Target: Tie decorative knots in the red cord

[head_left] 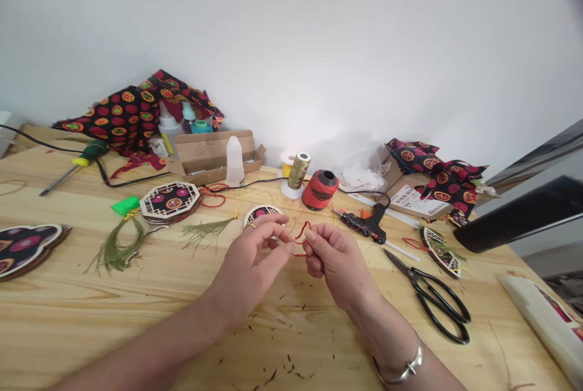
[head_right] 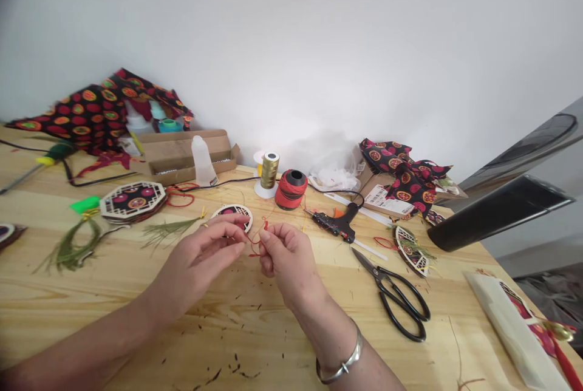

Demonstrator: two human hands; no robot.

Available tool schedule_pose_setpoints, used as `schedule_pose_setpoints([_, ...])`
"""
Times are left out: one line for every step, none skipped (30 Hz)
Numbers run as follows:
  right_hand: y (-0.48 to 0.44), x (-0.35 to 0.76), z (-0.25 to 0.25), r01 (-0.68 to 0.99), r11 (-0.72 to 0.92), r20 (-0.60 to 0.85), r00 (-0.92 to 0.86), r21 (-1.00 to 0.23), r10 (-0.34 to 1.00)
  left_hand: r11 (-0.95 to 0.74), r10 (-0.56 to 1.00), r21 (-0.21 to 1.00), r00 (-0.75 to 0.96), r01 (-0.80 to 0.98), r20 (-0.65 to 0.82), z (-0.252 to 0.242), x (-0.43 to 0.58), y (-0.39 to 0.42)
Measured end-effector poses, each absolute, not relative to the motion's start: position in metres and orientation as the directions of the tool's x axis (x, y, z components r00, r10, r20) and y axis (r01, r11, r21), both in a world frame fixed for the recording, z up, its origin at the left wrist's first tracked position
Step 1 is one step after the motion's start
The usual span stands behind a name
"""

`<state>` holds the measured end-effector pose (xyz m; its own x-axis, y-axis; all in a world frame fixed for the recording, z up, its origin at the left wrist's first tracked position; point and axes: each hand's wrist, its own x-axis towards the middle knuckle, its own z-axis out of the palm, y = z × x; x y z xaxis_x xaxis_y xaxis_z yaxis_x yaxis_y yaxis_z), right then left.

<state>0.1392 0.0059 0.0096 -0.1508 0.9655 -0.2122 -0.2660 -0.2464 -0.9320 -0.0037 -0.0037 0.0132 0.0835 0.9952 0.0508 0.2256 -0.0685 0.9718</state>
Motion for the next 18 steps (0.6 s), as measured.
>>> schedule_pose_setpoints([0.0058, 0.1389, 0.0083, -0.234, -0.233, -0.204, -0.141, -0.944, 0.969, -0.066, 0.996, 0.976, 0.070, 0.206, 0.053, 0.0133, -0.0040, -0.0039])
schedule_pose_setpoints([0.0057, 0.1386, 0.0068, -0.199, -0.219, -0.195, -0.133, -0.955, 0.972, -0.056, 0.997, 0.981, 0.071, 0.187, 0.043, 0.0133, -0.0040, -0.0043])
schedule_pose_setpoints([0.0055, 0.1383, 0.0054, -0.163, -0.203, -0.184, -0.125, -0.965, 0.975, -0.039, 0.997, 0.984, 0.079, 0.172, 0.025, 0.0133, -0.0040, -0.0048])
schedule_pose_setpoints([0.0054, 0.1381, 0.0041, -0.126, -0.188, -0.173, -0.119, -0.974, 0.978, -0.021, 0.996, 0.985, 0.085, 0.169, 0.006, 0.0134, -0.0040, -0.0053])
schedule_pose_setpoints([0.0053, 0.1379, 0.0030, -0.088, -0.169, -0.159, -0.113, -0.982, 0.981, -0.004, 0.996, 0.984, 0.084, 0.177, -0.011, 0.0135, -0.0039, -0.0059])
schedule_pose_setpoints([0.0053, 0.1377, 0.0021, -0.053, -0.149, -0.143, -0.108, -0.987, 0.984, 0.012, 0.996, 0.982, 0.083, 0.191, -0.029, 0.0138, -0.0039, -0.0063])
schedule_pose_setpoints([0.0053, 0.1376, 0.0015, -0.021, -0.128, -0.125, -0.103, -0.992, 0.987, 0.030, 0.995, 0.979, 0.082, 0.204, -0.048, 0.0142, -0.0040, -0.0065])
schedule_pose_setpoints([0.0053, 0.1375, 0.0010, 0.008, -0.106, -0.106, -0.095, -0.994, 0.990, 0.053, 0.993, 0.977, 0.089, 0.209, -0.073, 0.0147, -0.0042, -0.0066])
schedule_pose_setpoints([0.0052, 0.1375, 0.0006, 0.035, -0.085, -0.087, -0.090, -0.996, 0.992, 0.084, 0.988, 0.976, 0.109, 0.200, -0.107, 0.0151, -0.0043, -0.0064])
schedule_pose_setpoints([0.0051, 0.1375, 0.0003, 0.060, -0.066, -0.071, -0.084, -0.996, 0.994, 0.120, 0.980, 0.977, 0.137, 0.176, -0.145, 0.0153, -0.0044, -0.0060])
schedule_pose_setpoints([0.0049, 0.1376, 0.0000, 0.083, -0.049, -0.055, -0.077, -0.995, 0.995, 0.160, 0.968, 0.977, 0.173, 0.139, -0.183, 0.0153, -0.0043, -0.0056])
schedule_pose_setpoints([0.0045, 0.1377, -0.0002, 0.106, -0.032, -0.040, -0.073, -0.994, 0.997, 0.200, 0.953, 0.975, 0.211, 0.098, -0.217, 0.0151, -0.0042, -0.0052])
schedule_pose_setpoints([0.0041, 0.1379, -0.0003, 0.129, -0.018, -0.028, -0.071, -0.991, 0.997, 0.236, 0.939, 0.970, 0.243, 0.059, -0.243, 0.0147, -0.0039, -0.0048])
schedule_pose_setpoints([0.0035, 0.1380, -0.0004, 0.151, -0.007, -0.018, -0.072, -0.988, 0.997, 0.263, 0.926, 0.964, 0.271, 0.030, -0.261, 0.0143, -0.0035, -0.0045])
schedule_pose_setpoints([0.0030, 0.1380, -0.0004, 0.168, 0.001, -0.012, -0.074, -0.986, 0.997, 0.280, 0.917, 0.960, 0.292, 0.015, -0.272, 0.0138, -0.0030, -0.0044])
schedule_pose_setpoints([0.0024, 0.1380, -0.0003, 0.181, 0.007, -0.007, -0.075, -0.983, 0.997, 0.285, 0.912, 0.959, 0.305, 0.014, -0.275, 0.0134, -0.0026, -0.0044])
schedule_pose_setpoints([0.0020, 0.1379, -0.0002, 0.192, 0.009, -0.006, -0.076, -0.981, 0.997, 0.280, 0.910, 0.960, 0.311, 0.021, -0.273, 0.0130, -0.0022, -0.0044])
schedule_pose_setpoints([0.0016, 0.1376, -0.0001, 0.200, 0.009, -0.006, -0.076, -0.980, 0.997, 0.270, 0.912, 0.962, 0.311, 0.035, -0.267, 0.0125, -0.0019, -0.0046])
